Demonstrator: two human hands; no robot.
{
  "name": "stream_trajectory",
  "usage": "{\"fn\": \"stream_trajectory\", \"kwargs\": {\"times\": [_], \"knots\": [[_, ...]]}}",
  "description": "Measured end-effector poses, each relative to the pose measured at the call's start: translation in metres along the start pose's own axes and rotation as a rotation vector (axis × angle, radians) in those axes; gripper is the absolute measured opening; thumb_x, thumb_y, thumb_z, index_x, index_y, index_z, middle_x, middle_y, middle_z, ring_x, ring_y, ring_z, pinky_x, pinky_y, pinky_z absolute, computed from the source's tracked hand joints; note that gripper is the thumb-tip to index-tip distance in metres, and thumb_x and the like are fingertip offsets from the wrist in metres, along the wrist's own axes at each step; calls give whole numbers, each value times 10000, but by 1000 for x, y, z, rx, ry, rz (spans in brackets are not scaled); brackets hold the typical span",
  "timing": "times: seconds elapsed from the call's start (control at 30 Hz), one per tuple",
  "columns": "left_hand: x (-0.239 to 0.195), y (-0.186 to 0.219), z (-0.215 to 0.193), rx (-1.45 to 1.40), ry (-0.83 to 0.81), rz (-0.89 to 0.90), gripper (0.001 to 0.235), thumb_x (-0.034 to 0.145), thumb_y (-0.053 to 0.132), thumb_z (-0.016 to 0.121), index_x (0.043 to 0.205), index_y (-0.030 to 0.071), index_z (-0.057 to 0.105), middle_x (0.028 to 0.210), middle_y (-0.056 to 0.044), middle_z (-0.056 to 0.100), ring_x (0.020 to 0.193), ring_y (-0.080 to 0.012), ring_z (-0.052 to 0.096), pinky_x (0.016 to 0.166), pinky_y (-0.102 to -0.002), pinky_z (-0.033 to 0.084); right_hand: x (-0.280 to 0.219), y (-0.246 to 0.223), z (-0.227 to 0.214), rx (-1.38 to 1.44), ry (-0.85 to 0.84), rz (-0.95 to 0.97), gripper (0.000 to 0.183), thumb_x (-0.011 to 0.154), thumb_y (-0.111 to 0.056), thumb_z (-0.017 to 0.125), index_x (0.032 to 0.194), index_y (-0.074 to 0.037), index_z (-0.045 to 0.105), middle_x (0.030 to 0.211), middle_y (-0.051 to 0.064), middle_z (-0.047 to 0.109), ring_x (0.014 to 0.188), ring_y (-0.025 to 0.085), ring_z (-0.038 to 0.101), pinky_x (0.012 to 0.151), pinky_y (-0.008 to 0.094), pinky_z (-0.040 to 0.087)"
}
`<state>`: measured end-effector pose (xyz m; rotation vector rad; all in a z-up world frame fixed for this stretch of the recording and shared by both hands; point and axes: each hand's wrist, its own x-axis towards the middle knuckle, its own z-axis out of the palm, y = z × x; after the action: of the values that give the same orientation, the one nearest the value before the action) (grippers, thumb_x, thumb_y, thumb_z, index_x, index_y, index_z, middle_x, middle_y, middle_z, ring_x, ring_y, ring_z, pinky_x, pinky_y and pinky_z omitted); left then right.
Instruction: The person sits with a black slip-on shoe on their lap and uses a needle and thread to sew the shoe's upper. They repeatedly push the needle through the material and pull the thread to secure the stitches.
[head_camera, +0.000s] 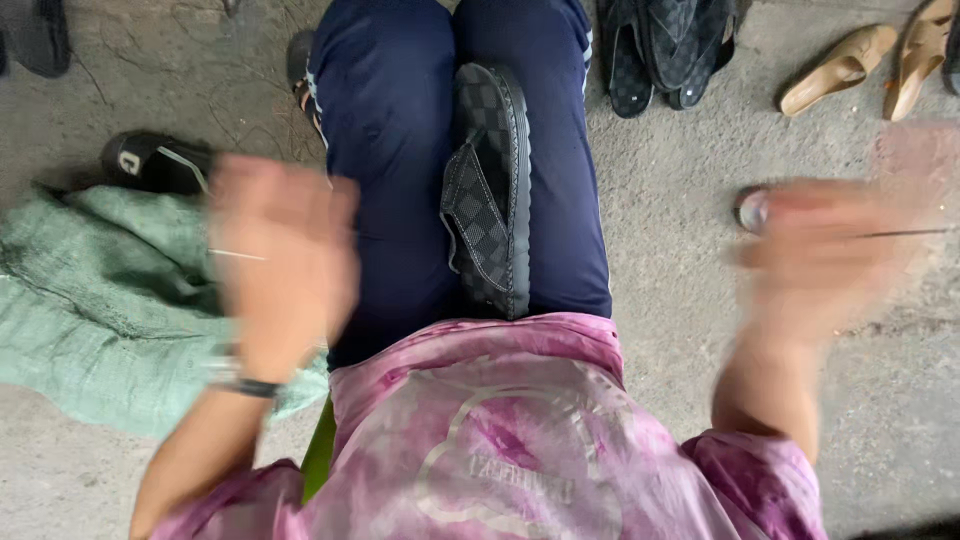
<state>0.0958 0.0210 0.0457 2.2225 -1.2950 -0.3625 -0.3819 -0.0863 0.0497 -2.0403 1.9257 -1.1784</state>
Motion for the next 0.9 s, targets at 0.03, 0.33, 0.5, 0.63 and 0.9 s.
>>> {"fn": "stream_trajectory", "kwargs": {"times": [0.03,0.33,0.5,0.63,0.9], "knots": [[-16,18,12,157,-154,426,263,860,135,739,1049,-35,669,1188,-231,656,1098,-398,619,927,-497,494,3,-61,18,296,-443,-54,187,1009,-1,628,1187,9,572,1158,187,621,748,179,684,648,267,560],[6,56,-1,-1054,-1009,158,261,984,259,559,904,69,720,1078,-112,705,1064,-233,588,870,-358,454,-26,-125,77,97,-738,-881,407,980,-55,594,1382,-116,619,644,-60,543,502,159,521,482,336,457],[21,41,4,-1168,-867,-298,397,1050,233,486,684,87,430,669,-79,500,619,-127,476,507,-221,248,-31,-118,74,-17,-706,-936,532,910,-3,573,1402,-191,646,595,-72,415,473,126,433,421,299,370],[36,67,-13,-138,-411,426,245,997,146,475,1029,81,709,1039,-45,638,980,-233,553,728,-378,475,-34,-117,62,150,-918,-721,414,1038,-200,566,1437,-107,506,1002,90,567,672,201,600,544,366,566],[-9,80,45,110,-457,1084,1172,633,561,921,1520,74,330,1375,-115,583,1476,-328,355,1211,-571,271,-26,-137,52,47,-886,-667,400,999,-47,562,1359,-196,651,1099,59,545,559,166,553,484,334,541]]}}
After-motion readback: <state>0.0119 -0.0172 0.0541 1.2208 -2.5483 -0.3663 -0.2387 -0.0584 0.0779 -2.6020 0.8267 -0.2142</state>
